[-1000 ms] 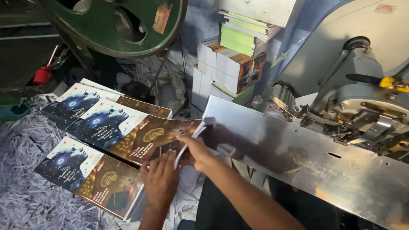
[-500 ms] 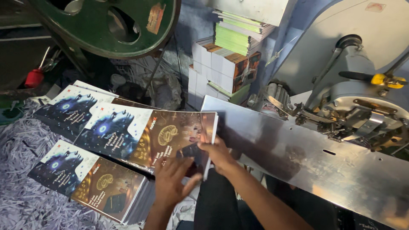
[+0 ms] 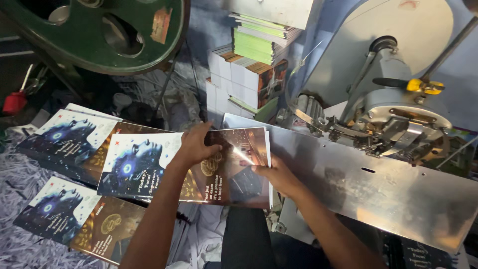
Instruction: The person operates a manual bookbinding machine, feeding printed covers one at a time into the device to stitch the spine. After each cycle, the person removes the bound book and places it on a growing stack.
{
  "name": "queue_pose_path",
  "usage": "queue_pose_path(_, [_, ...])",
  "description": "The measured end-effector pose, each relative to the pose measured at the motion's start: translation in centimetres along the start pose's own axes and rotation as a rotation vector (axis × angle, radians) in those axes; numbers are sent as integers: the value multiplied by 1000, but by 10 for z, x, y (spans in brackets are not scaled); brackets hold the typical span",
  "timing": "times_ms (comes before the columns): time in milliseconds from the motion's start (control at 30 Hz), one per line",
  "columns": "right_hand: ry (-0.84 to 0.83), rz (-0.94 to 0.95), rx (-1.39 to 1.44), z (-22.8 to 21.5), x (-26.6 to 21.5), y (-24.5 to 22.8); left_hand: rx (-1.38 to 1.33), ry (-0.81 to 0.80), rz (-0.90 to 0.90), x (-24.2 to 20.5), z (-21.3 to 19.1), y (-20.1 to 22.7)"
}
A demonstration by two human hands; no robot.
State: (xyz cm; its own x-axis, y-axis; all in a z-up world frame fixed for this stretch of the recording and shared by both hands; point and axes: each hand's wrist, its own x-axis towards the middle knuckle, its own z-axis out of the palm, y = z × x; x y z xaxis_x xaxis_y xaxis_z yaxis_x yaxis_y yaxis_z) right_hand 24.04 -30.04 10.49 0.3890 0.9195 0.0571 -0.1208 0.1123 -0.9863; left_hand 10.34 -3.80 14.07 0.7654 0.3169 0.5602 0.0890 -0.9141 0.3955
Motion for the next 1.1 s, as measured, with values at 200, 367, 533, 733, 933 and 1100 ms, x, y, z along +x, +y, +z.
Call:
queue_pose_path(200, [43,17,-66,-18,-1,8,-344,-352,-427,17,5,1])
queue_pose_path(367, [92,56,-92,-26,3,18,-397,-195,-257,8,6,6])
queue_pose_path(533, [113,66,-152,-25,3,11,-351,-66,-114,4,3,13])
queue_pose_path(733, [73,56,-141,-25,1,6,-298,31,3,1,4,17])
queue_pose_path(933, [72,95,-125,-27,1,3,-331,-2,-82,-2,10,15])
queue_pose_path(1100, [176,-114,-323,-28,5,1,-269,33,-50,-2,14,9])
